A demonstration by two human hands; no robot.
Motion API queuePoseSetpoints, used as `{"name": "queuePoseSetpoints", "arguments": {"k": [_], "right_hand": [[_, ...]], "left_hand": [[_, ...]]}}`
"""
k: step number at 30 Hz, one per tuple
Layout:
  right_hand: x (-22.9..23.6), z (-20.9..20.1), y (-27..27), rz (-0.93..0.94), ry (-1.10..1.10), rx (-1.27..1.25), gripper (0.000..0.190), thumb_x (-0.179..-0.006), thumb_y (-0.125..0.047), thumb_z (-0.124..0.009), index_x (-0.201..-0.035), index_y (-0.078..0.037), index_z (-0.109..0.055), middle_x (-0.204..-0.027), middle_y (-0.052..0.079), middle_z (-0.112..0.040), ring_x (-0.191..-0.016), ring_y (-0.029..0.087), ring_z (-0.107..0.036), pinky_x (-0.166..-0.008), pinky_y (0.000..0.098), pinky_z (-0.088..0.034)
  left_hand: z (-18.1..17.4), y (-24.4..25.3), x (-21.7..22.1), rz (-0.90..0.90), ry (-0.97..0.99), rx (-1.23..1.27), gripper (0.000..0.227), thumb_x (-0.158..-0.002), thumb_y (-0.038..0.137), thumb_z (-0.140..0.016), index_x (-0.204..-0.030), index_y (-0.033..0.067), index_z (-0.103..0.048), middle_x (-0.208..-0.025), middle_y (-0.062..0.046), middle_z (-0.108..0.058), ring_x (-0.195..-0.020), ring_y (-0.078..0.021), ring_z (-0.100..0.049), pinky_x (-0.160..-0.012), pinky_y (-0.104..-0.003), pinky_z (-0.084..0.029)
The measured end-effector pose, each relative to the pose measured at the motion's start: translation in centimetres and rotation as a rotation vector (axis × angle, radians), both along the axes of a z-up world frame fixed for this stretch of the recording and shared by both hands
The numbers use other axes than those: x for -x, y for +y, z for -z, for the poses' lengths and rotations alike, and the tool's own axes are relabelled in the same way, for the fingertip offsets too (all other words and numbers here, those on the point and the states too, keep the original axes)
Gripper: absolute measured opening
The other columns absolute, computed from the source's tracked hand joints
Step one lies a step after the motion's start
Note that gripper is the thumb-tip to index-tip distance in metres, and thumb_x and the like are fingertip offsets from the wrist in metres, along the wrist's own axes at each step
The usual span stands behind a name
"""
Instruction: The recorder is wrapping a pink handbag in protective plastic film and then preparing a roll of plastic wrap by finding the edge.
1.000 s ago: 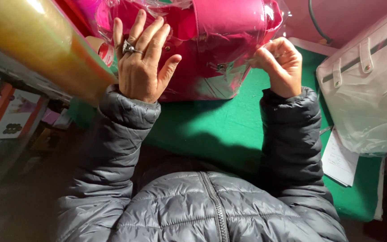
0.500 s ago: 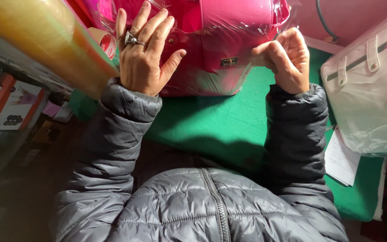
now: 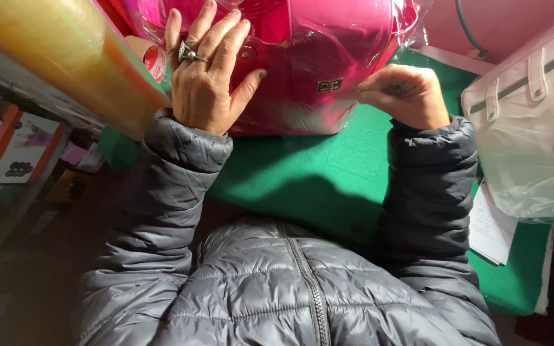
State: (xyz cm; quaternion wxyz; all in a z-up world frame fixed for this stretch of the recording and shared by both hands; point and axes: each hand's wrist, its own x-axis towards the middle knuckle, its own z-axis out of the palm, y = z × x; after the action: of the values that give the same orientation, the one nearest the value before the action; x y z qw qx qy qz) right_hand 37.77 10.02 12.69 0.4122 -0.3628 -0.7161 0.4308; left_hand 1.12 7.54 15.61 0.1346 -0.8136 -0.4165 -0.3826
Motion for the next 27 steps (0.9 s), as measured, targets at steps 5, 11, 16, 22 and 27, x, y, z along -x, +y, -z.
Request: {"name": "queuePoseSetpoints", "arguments": {"k": [5,11,16,22,27], "right_hand": [[-0.3,-0.4,-0.2,-0.014,-0.012,-0.025,0.009,-0.096,0.007,-0.075,-0.103,0.002,-0.071,-0.101,0.008,-0.075,-0.094,0.011,-0.073,-0.087,0.0269,-0.060],[-2.6,0.1,0.4,0.044,-0.014,0.003,0.010,-0.099,0.005,-0.073,-0.107,0.001,-0.070,-0.100,0.006,-0.074,-0.089,0.011,-0.073,-0.081,0.0260,-0.061],[-3.4,-1.7,-0.5,0.100,-0.097,-0.014,0.012,-0.099,0.001,-0.075,-0.110,0.001,-0.070,-0.098,0.005,-0.074,-0.089,0.010,-0.072,-0.082,0.0250,-0.059],[-0.1,-2.6,-0.7,0.028,-0.622,-0.016,0.023,-0.084,-0.016,-0.084,-0.102,-0.004,-0.077,-0.078,0.008,-0.073,-0.067,0.014,-0.066,-0.064,0.0291,-0.053],[1.1,-1.4,-0.2,0.073,-0.723,-0.075,0.028,-0.079,-0.022,-0.085,-0.102,-0.008,-0.078,-0.082,0.008,-0.075,-0.065,0.017,-0.069,-0.064,0.0323,-0.055]], "left_hand": [[0.2,0.1,0.1,0.006,-0.014,-0.001,0.061,-0.095,0.017,-0.088,-0.145,0.0061,-0.056,-0.155,-0.007,-0.055,-0.154,-0.0314,-0.040,-0.130,-0.059,-0.017],[0.4,0.2,0.1,0.008,-0.029,-0.019,0.061,-0.093,0.013,-0.090,-0.144,0.0075,-0.056,-0.154,-0.006,-0.056,-0.153,-0.0309,-0.042,-0.130,-0.059,-0.018],[0.4,0.2,0.1,0.009,-0.036,-0.026,0.062,-0.093,0.013,-0.090,-0.144,0.0076,-0.056,-0.154,-0.006,-0.056,-0.153,-0.0311,-0.042,-0.130,-0.059,-0.018],[0.1,0.5,-0.1,0.012,-0.038,-0.014,0.062,-0.092,0.012,-0.090,-0.143,0.0064,-0.055,-0.153,-0.007,-0.058,-0.152,-0.0310,-0.043,-0.130,-0.059,-0.017],[-0.2,1.0,0.1,0.011,-0.032,-0.013,0.062,-0.093,0.012,-0.089,-0.143,0.0057,-0.053,-0.151,-0.008,-0.059,-0.150,-0.0308,-0.045,-0.130,-0.059,-0.018]]}}
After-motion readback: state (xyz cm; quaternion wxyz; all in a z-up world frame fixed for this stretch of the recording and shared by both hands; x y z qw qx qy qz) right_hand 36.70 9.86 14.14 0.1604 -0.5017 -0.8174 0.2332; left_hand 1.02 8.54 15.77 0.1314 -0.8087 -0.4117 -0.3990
